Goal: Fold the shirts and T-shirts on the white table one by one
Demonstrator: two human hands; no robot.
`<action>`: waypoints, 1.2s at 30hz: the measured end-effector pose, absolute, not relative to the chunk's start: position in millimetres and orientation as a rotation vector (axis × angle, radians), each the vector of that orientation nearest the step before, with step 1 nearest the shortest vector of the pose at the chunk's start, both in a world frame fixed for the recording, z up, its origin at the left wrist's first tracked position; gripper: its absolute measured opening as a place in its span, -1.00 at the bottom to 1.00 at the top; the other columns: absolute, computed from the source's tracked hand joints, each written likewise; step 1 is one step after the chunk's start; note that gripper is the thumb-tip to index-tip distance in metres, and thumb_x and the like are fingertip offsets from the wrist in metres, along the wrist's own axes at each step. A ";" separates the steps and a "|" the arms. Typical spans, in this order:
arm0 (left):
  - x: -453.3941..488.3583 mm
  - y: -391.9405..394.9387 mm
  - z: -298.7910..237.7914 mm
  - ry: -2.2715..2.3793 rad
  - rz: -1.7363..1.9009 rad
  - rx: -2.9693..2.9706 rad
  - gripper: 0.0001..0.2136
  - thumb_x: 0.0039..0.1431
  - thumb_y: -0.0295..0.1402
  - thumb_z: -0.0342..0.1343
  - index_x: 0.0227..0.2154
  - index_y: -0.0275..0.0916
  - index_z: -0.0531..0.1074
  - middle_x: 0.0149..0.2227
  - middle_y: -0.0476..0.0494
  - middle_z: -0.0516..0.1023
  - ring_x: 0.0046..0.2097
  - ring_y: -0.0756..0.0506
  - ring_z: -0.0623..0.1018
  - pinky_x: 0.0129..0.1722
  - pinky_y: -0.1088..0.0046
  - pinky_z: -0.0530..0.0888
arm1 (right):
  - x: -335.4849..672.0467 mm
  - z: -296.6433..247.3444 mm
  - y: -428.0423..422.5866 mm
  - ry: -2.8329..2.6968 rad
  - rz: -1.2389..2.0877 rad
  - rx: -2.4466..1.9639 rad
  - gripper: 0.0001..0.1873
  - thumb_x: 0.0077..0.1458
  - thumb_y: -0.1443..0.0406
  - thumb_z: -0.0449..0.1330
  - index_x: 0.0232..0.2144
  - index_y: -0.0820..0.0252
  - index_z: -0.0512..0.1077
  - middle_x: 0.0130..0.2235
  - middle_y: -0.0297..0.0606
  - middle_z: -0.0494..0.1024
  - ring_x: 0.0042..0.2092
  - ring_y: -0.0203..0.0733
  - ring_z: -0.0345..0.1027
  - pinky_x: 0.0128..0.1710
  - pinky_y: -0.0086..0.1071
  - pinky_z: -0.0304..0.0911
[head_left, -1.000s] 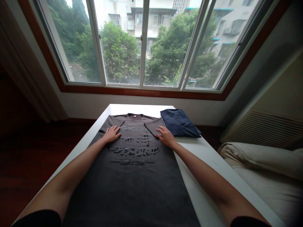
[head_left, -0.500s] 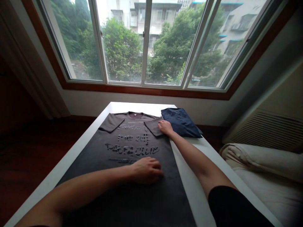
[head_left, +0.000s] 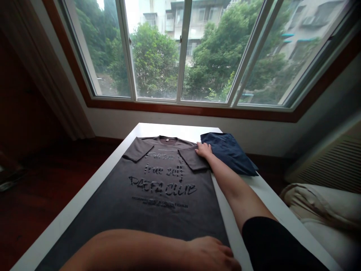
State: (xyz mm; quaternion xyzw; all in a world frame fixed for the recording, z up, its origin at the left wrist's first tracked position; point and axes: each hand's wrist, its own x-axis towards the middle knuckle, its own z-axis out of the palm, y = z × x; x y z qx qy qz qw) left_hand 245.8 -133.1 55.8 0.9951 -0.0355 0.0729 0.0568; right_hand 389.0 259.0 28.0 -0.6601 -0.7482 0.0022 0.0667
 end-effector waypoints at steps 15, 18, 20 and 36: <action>163.3 -140.0 56.5 0.111 0.520 3.179 -0.81 0.42 -0.27 0.09 -0.34 0.01 0.54 -0.18 0.02 0.61 -0.18 -0.07 0.53 0.05 0.30 0.43 | 375.9 60.4 289.4 -1.868 0.382 -1.919 -0.50 0.08 0.33 0.32 0.10 0.19 0.43 -0.03 -0.01 0.58 -0.03 0.02 0.45 -0.06 -0.29 0.32; 141.2 -140.8 85.9 0.140 0.373 3.144 -0.89 0.35 -0.32 0.17 -0.32 0.00 0.53 -0.17 0.01 0.61 -0.19 -0.06 0.53 -0.10 0.34 0.47 | 371.9 77.1 293.1 -1.624 0.698 -1.836 -0.54 0.01 0.36 0.37 -0.01 0.26 0.44 -0.25 -0.12 0.57 -0.25 -0.11 0.44 -0.26 -0.35 0.36; 129.1 -142.6 104.9 0.159 0.258 3.092 -0.95 0.31 -0.31 0.22 -0.30 -0.04 0.52 -0.16 0.02 0.60 -0.18 -0.06 0.53 -0.19 0.36 0.47 | 366.1 90.0 296.2 -1.489 0.901 -1.780 -0.62 0.00 0.38 0.37 -0.09 0.28 0.44 -0.40 -0.26 0.50 -0.40 -0.21 0.37 -0.38 -0.38 0.34; 80.8 -167.2 129.9 0.278 0.033 2.636 -0.87 0.14 -0.38 0.24 -0.36 -0.10 0.37 -0.24 -0.05 0.64 -0.19 -0.17 0.62 -0.27 0.25 0.45 | 218.7 112.7 305.3 -1.512 1.113 -1.409 -0.83 0.28 0.30 0.20 -0.09 0.22 0.41 -0.40 -0.36 0.45 -0.42 -0.34 0.35 -0.33 -0.44 0.45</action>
